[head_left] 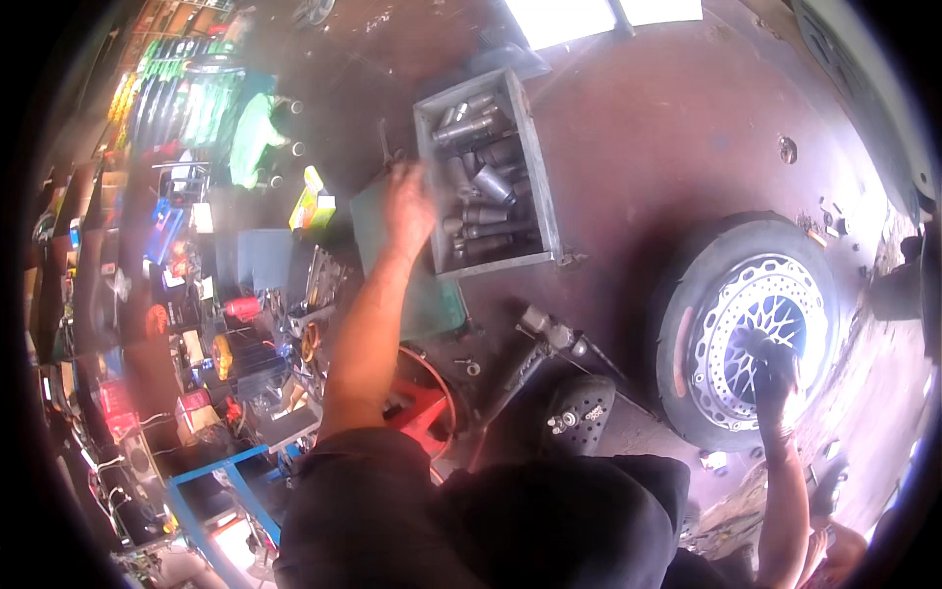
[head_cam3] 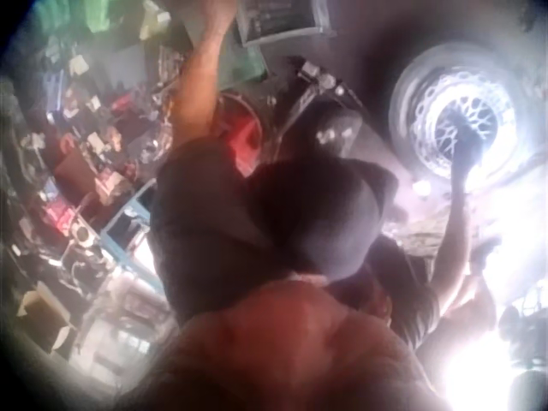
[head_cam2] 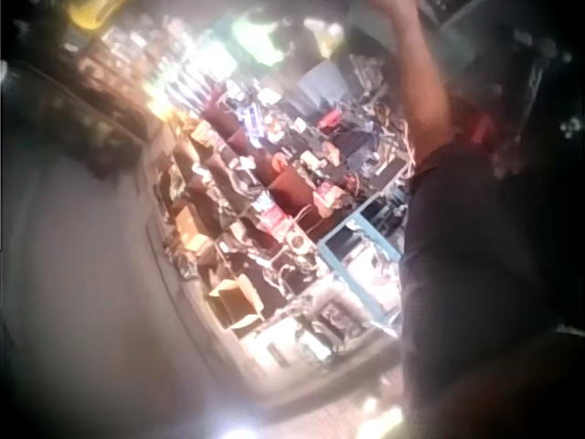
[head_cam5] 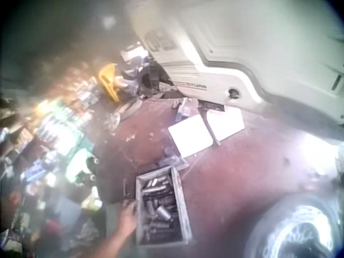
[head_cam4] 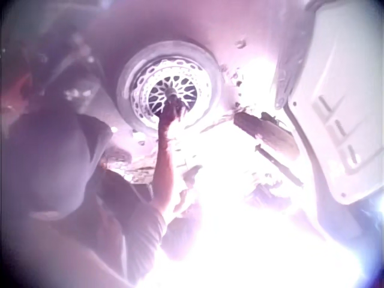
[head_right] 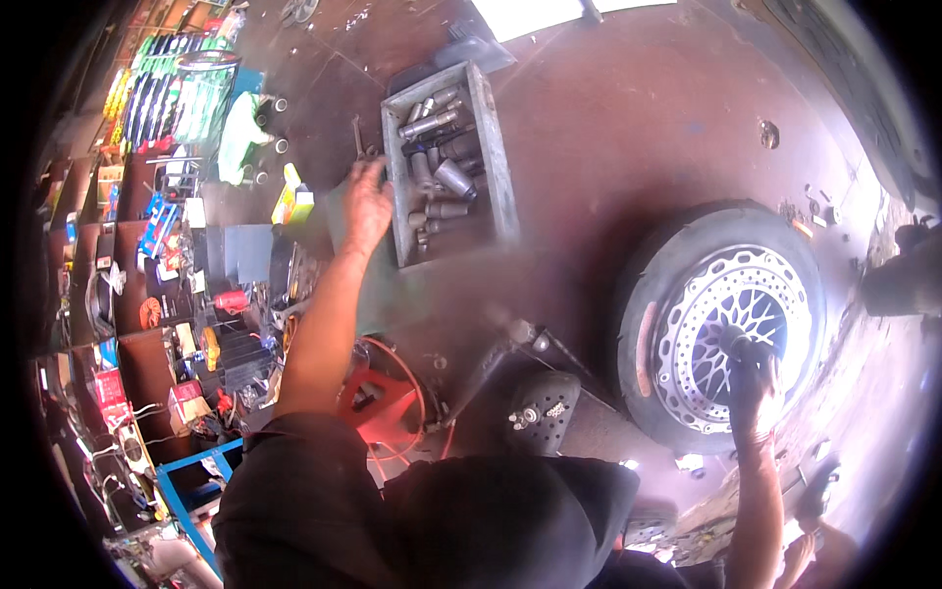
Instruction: The person places components into the center of a motorcycle wheel hub, hammers a metal sleeve into place, and then uses a long metal rod to further secure or position internal parts before hammering the sleeve again.
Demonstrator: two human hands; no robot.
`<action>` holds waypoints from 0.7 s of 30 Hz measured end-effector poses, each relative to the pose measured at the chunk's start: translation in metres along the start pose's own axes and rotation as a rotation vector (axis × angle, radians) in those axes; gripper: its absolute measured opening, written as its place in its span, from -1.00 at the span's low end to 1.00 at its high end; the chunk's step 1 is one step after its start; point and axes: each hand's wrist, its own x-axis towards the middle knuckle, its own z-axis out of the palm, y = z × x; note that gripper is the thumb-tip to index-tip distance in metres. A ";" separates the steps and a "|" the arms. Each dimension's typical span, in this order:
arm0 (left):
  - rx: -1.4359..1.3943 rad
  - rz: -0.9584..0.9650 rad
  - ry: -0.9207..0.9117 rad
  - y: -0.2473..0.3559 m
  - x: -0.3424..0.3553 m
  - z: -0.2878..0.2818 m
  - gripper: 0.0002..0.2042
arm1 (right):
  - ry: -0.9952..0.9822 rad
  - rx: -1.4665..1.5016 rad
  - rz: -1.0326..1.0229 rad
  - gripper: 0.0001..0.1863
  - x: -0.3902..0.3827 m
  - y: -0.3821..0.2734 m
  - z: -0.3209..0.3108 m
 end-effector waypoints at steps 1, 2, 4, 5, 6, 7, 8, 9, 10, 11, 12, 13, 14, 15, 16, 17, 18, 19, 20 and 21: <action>-0.007 -0.001 0.005 0.008 -0.008 0.002 -0.72 | 0.006 0.037 0.002 -0.60 -0.001 -0.001 -0.004; -0.095 -0.126 -0.290 0.018 -0.016 0.005 -0.70 | -0.010 0.054 0.017 -0.63 -0.006 0.004 -0.005; -0.174 -0.244 -0.590 0.037 -0.016 0.012 -0.67 | 0.005 0.061 0.008 -0.64 -0.008 0.008 -0.003; -0.007 -0.338 -0.678 0.047 -0.013 0.014 -0.65 | 0.016 0.066 -0.002 -0.65 -0.009 0.008 -0.002; 0.164 -0.436 -0.759 0.054 -0.013 0.013 -0.62 | 0.016 0.065 -0.005 -0.65 -0.008 0.007 -0.002; 0.161 -0.437 -0.760 0.053 -0.013 0.018 -0.62 | 0.030 0.053 -0.013 -0.66 -0.007 0.006 -0.002; 0.130 -0.433 -0.784 0.050 -0.010 0.027 -0.62 | 0.043 0.039 -0.019 -0.66 -0.007 0.005 -0.001; 0.106 -0.428 -0.806 0.052 -0.005 0.029 -0.61 | 0.045 0.043 -0.019 -0.66 -0.008 0.006 0.003; 0.109 -0.427 -0.805 0.053 0.000 0.030 -0.61 | 0.047 0.059 -0.003 -0.68 -0.009 0.008 0.007; 0.080 -0.387 -0.848 0.055 0.004 0.031 -0.63 | 0.049 0.076 0.013 -0.69 -0.010 0.010 0.010; 0.051 -0.347 -0.890 0.056 0.008 0.031 -0.64 | 0.051 0.080 0.015 -0.69 -0.010 0.011 0.010; 0.040 -0.334 -0.892 0.051 0.010 0.038 -0.64 | 0.040 0.045 0.030 -0.70 -0.010 0.010 0.004; -0.036 -0.260 -0.938 0.041 0.010 0.045 -0.64 | 0.029 0.012 0.046 -0.71 -0.010 0.008 -0.002; -0.085 -0.200 -0.977 0.035 0.012 0.039 -0.64 | 0.034 0.027 0.044 -0.71 -0.008 0.006 0.001; -0.068 -0.203 -0.973 0.030 0.015 0.034 -0.64 | 0.042 0.057 0.040 -0.70 -0.004 0.003 0.005; 0.006 -0.106 -1.051 0.035 0.020 0.031 -0.62 | 0.043 0.072 0.044 -0.70 -0.004 0.002 0.004; 0.082 -0.004 -1.122 0.039 0.023 0.029 -0.60 | 0.046 0.070 0.049 -0.70 -0.005 0.002 0.002; 0.083 -0.001 -1.121 0.037 0.023 0.026 -0.60 | 0.039 0.114 0.064 -0.69 -0.005 0.002 0.001; -0.019 -0.073 -1.074 0.031 0.020 0.019 -0.57 | 0.033 0.161 0.077 -0.68 -0.005 0.002 0.000; -0.123 -0.139 -1.029 0.027 0.017 0.013 -0.54 | 0.034 0.163 0.082 -0.68 -0.005 0.000 -0.001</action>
